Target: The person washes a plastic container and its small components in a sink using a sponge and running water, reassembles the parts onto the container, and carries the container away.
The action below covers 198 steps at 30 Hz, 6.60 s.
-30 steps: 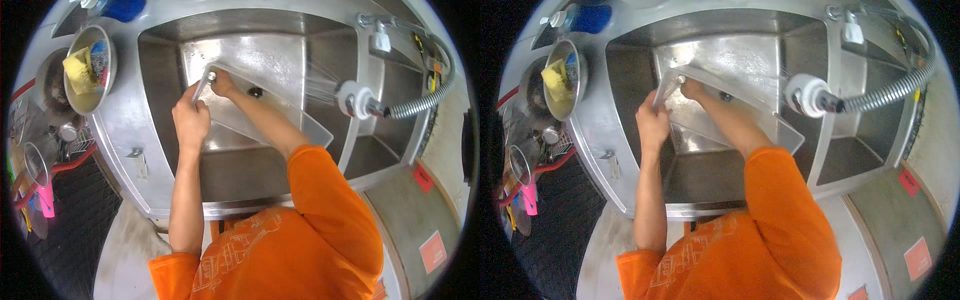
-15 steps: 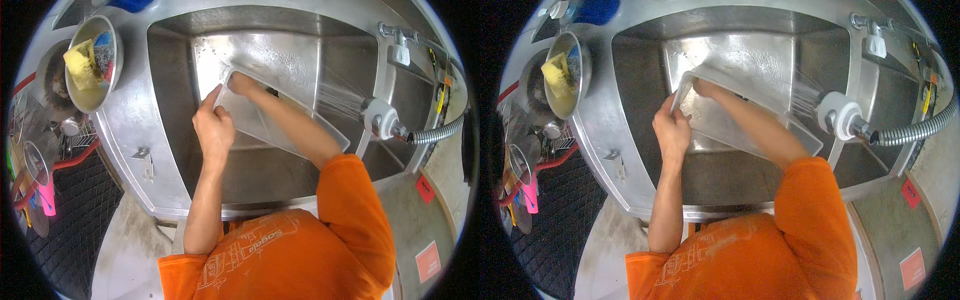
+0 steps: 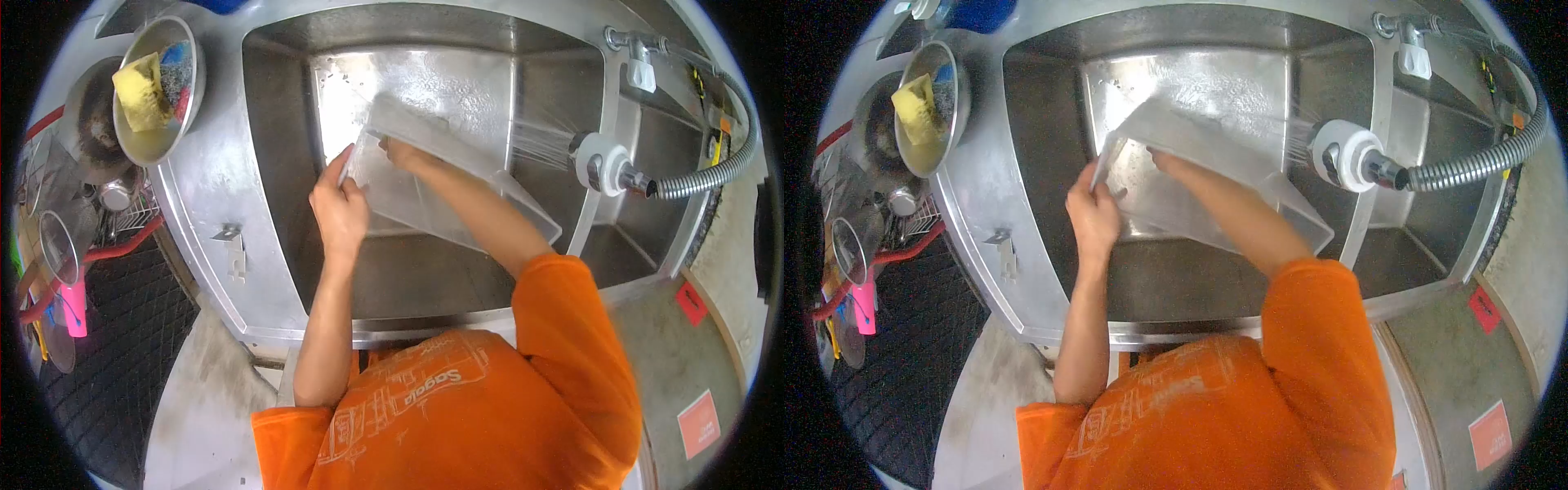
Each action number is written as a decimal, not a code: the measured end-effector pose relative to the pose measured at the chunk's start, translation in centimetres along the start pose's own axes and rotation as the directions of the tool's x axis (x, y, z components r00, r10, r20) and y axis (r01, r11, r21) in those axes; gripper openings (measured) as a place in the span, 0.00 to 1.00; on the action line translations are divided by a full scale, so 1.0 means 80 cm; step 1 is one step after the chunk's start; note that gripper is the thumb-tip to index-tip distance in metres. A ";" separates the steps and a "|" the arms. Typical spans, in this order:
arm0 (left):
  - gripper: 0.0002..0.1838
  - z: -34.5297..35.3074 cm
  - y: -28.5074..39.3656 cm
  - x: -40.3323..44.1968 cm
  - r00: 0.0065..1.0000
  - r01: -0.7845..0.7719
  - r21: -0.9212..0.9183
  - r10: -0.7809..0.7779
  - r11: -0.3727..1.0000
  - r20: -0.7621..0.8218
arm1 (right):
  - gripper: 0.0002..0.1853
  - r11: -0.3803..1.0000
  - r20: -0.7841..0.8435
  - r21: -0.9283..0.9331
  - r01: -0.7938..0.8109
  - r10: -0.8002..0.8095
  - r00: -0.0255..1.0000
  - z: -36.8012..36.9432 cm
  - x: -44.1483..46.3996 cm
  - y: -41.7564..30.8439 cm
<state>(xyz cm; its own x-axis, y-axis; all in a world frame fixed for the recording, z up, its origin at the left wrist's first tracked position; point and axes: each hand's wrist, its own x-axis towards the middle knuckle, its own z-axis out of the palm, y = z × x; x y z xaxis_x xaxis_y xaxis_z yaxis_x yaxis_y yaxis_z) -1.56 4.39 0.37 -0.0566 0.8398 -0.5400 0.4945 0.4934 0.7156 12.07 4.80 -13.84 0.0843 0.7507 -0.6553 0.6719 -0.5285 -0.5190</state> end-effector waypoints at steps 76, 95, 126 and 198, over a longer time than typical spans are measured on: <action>0.16 0.028 0.035 0.005 0.985 -0.172 0.513 0.154 0.841 0.077 | 0.10 0.950 0.044 -0.311 0.008 0.007 0.999 0.123 -0.085 0.255; 0.18 0.003 0.012 0.020 0.943 -0.325 0.418 0.254 0.848 0.217 | 0.16 0.969 -0.130 0.194 0.155 -0.131 0.983 0.146 -0.014 0.041; 0.17 -0.013 -0.009 -0.003 0.965 -0.257 0.397 0.214 0.881 0.150 | 0.12 0.919 0.031 0.192 0.344 -0.356 0.934 0.129 -0.059 0.055; 0.19 0.002 -0.039 -0.119 0.548 -0.803 0.264 0.488 0.535 0.679 | 0.16 0.852 0.592 -0.476 0.218 0.127 0.796 -0.014 -0.241 0.259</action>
<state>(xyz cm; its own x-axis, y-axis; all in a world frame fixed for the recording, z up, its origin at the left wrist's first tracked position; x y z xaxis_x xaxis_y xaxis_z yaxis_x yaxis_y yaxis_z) -2.45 -5.18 3.23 0.7992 0.5476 -0.2478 0.5386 -0.4695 0.6996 25.22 -20.16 -11.36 -0.2832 0.2953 -0.9125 0.9410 -0.0985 -0.3239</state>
